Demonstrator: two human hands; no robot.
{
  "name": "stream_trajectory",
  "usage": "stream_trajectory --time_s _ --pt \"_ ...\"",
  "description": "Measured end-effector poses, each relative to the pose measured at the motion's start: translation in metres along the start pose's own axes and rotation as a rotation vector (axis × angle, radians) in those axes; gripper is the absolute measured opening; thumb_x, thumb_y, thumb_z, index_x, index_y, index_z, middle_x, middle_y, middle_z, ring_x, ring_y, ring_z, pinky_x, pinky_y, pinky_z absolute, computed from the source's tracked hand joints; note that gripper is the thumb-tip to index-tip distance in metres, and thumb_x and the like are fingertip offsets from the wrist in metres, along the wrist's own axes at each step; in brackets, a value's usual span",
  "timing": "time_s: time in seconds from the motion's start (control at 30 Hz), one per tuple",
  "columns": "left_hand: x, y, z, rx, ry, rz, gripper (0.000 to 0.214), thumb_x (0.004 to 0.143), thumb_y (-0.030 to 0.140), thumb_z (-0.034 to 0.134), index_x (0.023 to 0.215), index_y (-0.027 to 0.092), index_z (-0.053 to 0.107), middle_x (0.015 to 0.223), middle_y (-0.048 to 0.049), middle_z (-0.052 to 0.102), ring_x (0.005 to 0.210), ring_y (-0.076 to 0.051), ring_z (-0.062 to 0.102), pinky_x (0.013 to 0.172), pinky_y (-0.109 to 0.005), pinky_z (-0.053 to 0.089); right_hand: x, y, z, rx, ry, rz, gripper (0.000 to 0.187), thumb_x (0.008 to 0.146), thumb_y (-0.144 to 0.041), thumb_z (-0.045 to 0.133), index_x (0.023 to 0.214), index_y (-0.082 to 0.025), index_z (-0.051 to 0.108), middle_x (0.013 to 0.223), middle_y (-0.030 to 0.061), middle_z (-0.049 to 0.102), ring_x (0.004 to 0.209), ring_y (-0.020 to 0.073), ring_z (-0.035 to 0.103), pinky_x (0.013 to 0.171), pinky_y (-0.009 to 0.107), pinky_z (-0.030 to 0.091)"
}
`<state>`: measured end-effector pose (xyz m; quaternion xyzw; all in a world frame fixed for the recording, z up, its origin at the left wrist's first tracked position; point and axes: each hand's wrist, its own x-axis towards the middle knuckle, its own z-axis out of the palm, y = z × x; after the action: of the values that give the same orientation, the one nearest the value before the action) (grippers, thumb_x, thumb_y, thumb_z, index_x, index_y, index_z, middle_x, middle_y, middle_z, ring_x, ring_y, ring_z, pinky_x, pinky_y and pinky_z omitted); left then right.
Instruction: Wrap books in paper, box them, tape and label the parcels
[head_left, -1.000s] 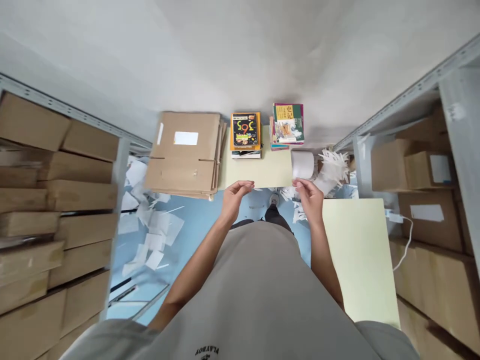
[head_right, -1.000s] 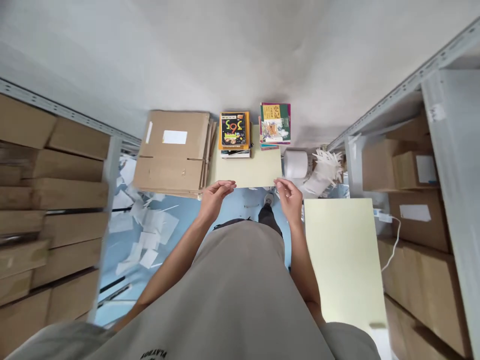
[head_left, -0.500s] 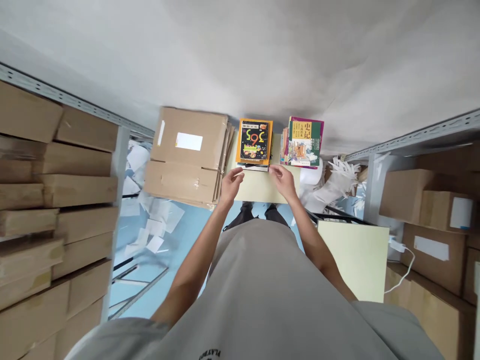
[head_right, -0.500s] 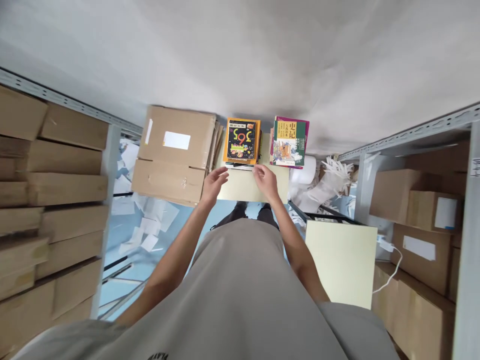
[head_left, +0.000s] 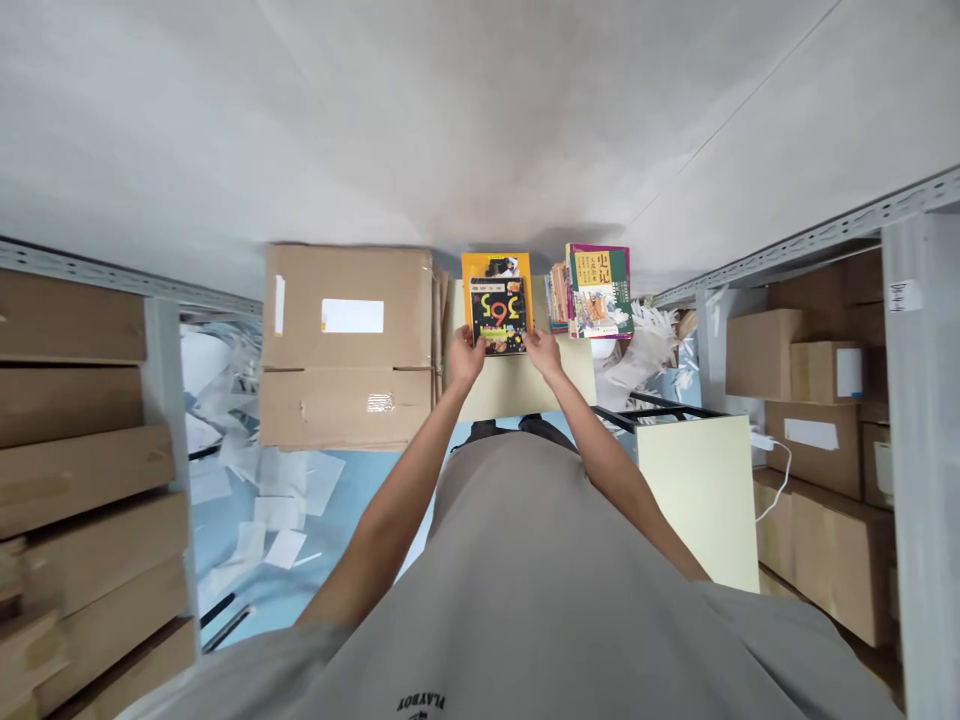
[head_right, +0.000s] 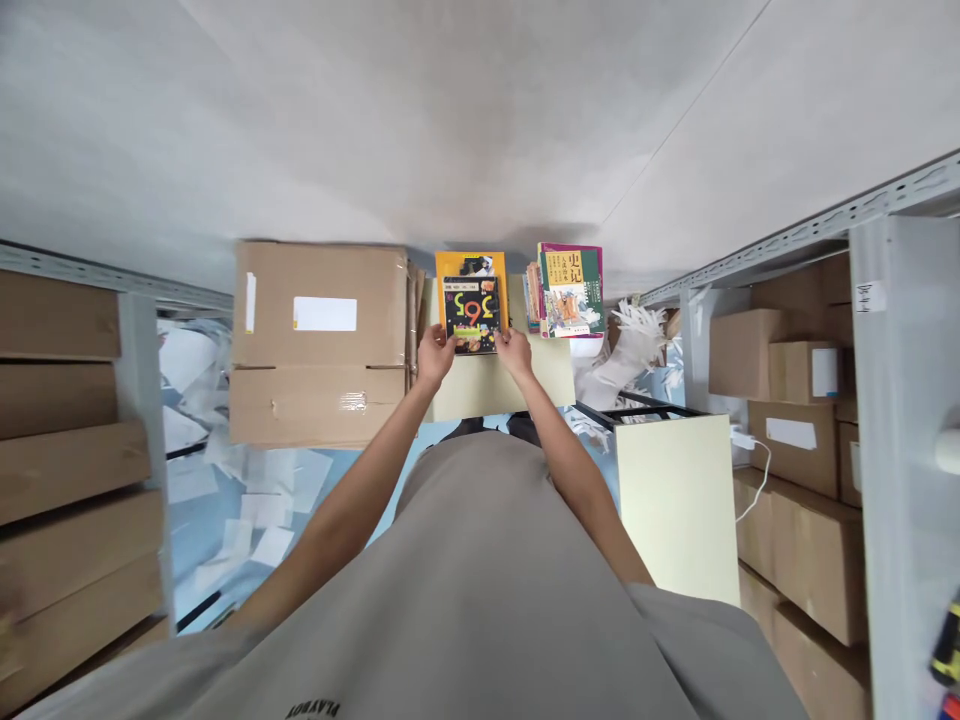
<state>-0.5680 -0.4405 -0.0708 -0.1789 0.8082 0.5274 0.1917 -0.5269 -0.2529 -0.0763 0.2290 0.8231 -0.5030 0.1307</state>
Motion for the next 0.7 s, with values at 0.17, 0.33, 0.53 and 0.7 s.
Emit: stream_trajectory --time_s 0.17,0.33,0.53,0.7 --pt "-0.043 -0.033 -0.018 -0.146 0.012 -0.183 0.042 0.09 0.016 0.081 0.131 0.009 0.077 0.14 -0.0237 0.081 0.122 -0.033 0.082 0.111 -0.045 0.065 -0.049 0.011 0.015 0.015 0.069 0.156 0.024 0.1 -0.046 0.072 0.107 -0.023 0.075 0.11 0.0101 0.086 0.1 0.0313 0.08 0.1 0.047 0.064" --pt "-0.062 -0.017 -0.037 -0.375 -0.059 -0.103 0.053 0.078 0.036 0.095 0.124 0.014 0.084 0.132 -0.0182 0.085 0.111 -0.033 0.085 0.105 -0.049 0.069 -0.07 0.0 -0.011 0.148 0.133 0.0 0.03 0.096 -0.043 0.077 0.121 -0.025 0.076 0.131 0.0115 0.083 0.095 0.025 0.078 0.1 0.044 0.066" --pt "-0.059 0.075 0.011 -0.44 -0.167 0.36 0.062 0.086 0.059 0.099 0.133 0.021 0.085 0.148 -0.017 0.08 0.121 -0.033 0.084 0.108 -0.046 0.07 -0.067 -0.012 -0.127 0.216 0.35 -0.307 0.047 0.105 -0.062 0.073 0.135 -0.026 0.079 0.143 0.013 0.082 0.109 0.0272 0.08 0.1 0.044 0.068" --pt "-0.037 0.11 0.109 -0.443 -0.253 0.512 0.052 0.099 0.052 0.093 0.142 0.024 0.081 0.152 -0.0162 0.076 0.126 -0.032 0.083 0.111 -0.046 0.07 -0.021 0.016 -0.199 0.167 0.539 -0.348 0.056 0.105 -0.068 0.074 0.139 -0.023 0.08 0.143 0.0154 0.083 0.117 0.0299 0.081 0.112 0.049 0.066"
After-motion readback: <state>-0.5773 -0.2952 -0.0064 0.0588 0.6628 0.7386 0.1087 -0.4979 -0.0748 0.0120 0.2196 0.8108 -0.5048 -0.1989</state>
